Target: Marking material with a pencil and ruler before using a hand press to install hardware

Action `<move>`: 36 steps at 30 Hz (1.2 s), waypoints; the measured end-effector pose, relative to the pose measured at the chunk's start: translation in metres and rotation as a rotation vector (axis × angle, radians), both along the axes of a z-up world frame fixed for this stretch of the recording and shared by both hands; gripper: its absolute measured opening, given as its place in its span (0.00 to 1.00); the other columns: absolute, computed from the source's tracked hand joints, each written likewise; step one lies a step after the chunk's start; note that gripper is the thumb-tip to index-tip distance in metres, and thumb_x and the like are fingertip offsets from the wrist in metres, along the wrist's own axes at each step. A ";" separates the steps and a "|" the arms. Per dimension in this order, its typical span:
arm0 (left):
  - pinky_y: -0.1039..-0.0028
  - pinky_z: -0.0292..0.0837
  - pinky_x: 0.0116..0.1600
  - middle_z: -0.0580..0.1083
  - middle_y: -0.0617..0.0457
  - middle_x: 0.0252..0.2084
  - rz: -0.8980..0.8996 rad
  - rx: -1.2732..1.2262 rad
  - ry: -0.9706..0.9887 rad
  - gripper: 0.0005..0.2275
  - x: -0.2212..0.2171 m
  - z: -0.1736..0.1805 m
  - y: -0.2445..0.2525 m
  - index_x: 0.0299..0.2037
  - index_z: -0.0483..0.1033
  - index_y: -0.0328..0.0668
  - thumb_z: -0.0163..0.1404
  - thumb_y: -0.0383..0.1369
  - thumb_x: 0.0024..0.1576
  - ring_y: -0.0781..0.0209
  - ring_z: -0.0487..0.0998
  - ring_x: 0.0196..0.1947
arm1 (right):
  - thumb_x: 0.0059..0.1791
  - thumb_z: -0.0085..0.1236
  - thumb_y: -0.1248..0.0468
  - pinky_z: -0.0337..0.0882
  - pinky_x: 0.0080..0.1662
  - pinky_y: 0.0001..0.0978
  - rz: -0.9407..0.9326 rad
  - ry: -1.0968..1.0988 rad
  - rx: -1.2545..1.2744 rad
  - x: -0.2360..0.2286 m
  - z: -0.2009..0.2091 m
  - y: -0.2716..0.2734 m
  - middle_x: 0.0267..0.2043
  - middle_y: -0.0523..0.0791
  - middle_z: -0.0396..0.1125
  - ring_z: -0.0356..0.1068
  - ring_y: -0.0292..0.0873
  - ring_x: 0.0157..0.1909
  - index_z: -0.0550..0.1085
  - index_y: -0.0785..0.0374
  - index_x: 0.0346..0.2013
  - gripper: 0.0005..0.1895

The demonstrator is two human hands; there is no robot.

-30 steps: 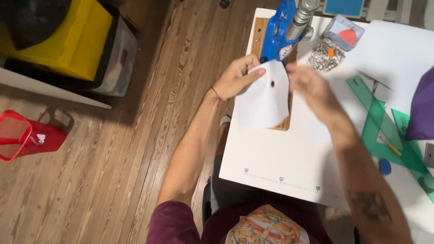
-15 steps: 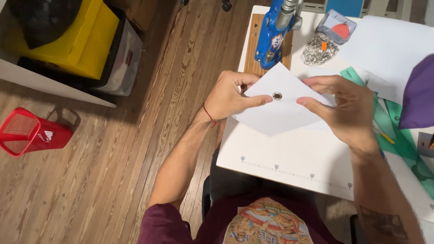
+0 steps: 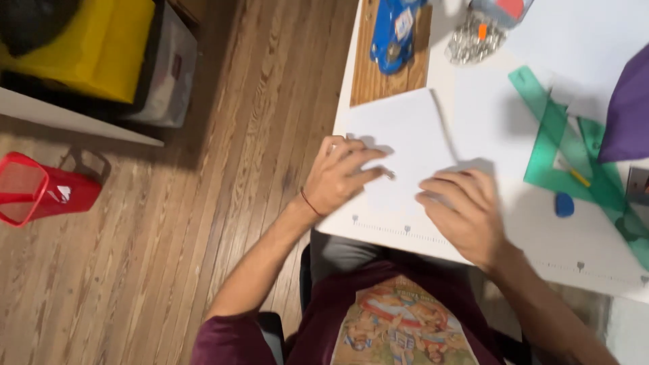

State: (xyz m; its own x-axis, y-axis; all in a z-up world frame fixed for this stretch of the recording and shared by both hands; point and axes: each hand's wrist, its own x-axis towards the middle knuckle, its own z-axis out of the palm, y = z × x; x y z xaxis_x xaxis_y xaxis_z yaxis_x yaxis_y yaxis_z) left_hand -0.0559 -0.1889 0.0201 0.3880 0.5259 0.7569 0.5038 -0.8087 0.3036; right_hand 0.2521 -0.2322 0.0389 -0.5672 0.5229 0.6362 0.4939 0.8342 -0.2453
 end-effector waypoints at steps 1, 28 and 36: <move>0.54 0.69 0.65 0.84 0.54 0.59 0.007 0.020 0.053 0.17 -0.005 -0.015 -0.003 0.45 0.88 0.53 0.46 0.46 0.77 0.49 0.81 0.57 | 0.61 0.64 0.66 0.71 0.65 0.63 -0.050 -0.018 -0.011 -0.004 -0.021 -0.009 0.60 0.49 0.80 0.78 0.59 0.64 0.84 0.60 0.45 0.04; 0.53 0.73 0.69 0.85 0.49 0.67 -0.015 -0.098 0.421 0.17 0.006 -0.047 -0.103 0.62 0.88 0.43 0.60 0.47 0.74 0.51 0.80 0.67 | 0.71 0.63 0.66 0.73 0.61 0.45 -0.271 -0.006 -0.410 0.077 -0.008 0.120 0.52 0.47 0.80 0.78 0.48 0.53 0.85 0.63 0.51 0.07; 0.57 0.73 0.59 0.80 0.49 0.67 0.177 -0.154 0.413 0.18 0.039 -0.038 -0.136 0.61 0.84 0.41 0.62 0.47 0.74 0.52 0.80 0.64 | 0.71 0.68 0.57 0.58 0.56 0.49 -0.358 -0.350 -0.080 0.105 -0.091 0.296 0.48 0.43 0.64 0.69 0.53 0.53 0.93 0.43 0.63 0.10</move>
